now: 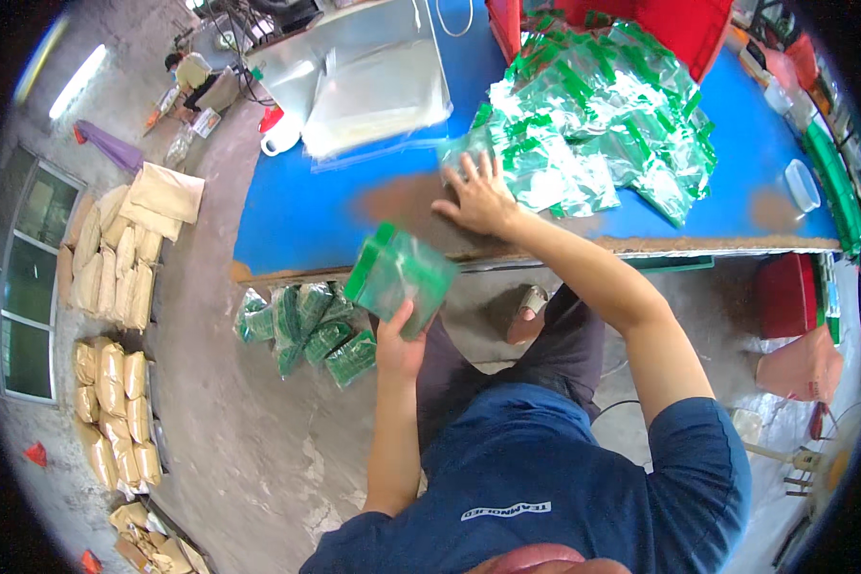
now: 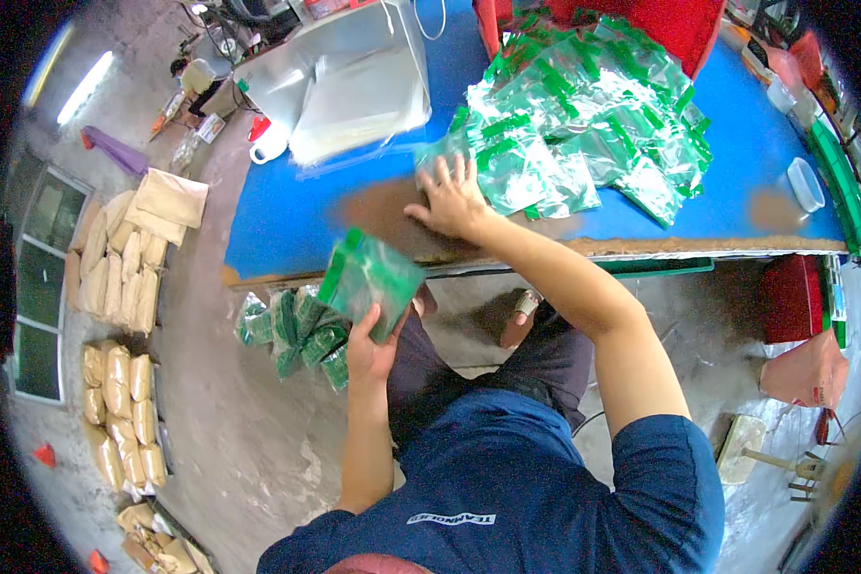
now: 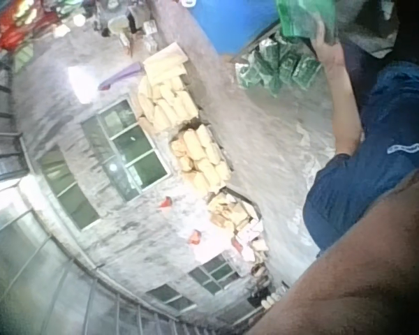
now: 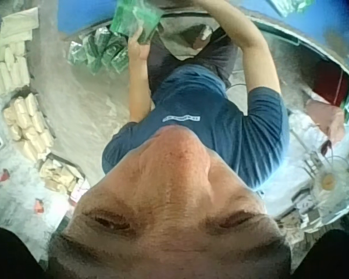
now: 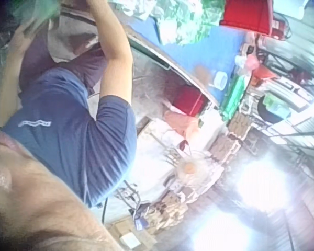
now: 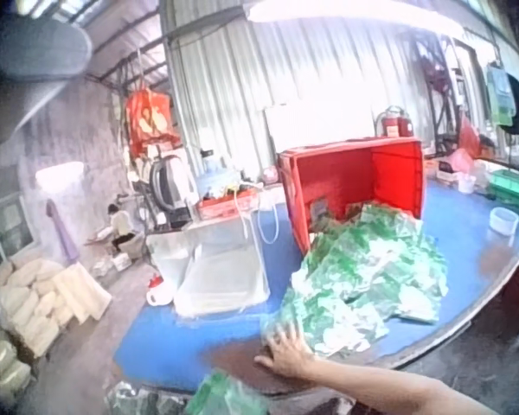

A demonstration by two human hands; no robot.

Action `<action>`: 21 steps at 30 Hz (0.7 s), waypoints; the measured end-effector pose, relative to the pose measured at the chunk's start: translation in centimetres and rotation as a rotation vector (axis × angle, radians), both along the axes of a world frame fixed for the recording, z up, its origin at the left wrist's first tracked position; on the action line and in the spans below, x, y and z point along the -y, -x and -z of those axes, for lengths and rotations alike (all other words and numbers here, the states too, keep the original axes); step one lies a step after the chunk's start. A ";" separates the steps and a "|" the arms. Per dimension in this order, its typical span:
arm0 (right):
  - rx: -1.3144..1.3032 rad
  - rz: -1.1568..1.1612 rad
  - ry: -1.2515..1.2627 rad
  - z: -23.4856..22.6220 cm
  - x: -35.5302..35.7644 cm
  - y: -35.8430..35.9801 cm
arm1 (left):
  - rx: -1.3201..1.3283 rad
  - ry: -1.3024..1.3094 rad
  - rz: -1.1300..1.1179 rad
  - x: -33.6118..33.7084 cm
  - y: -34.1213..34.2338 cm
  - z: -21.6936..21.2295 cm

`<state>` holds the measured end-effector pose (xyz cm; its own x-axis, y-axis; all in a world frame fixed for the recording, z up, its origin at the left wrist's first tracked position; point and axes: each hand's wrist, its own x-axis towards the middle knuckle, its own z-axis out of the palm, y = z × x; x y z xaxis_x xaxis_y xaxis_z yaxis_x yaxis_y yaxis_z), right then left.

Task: Counting, organizing, and placing green plastic bags into larger clear plastic containers.

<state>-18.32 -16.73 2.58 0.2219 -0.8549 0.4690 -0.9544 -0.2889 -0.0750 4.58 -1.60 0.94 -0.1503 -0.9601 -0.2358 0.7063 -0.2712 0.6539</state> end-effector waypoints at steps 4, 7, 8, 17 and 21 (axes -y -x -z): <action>0.301 -0.458 -0.195 -0.4 -4.7 -0.9 | -0.054 0.055 -0.003 0.4 -2.7 0.6; 0.422 -0.631 -0.325 -3.6 -8.3 -0.3 | 0.010 0.024 0.040 0.9 -2.0 0.1; 0.539 -0.582 -0.503 -4.4 -9.0 -0.1 | 0.067 0.025 0.084 1.1 -1.3 0.2; 0.040 0.074 -0.113 -1.5 -12.0 8.7 | -0.249 -0.207 0.172 -0.5 1.5 4.0; 0.096 -0.063 -0.132 -1.6 -13.7 5.4 | -0.286 -0.200 0.148 -0.8 0.8 5.9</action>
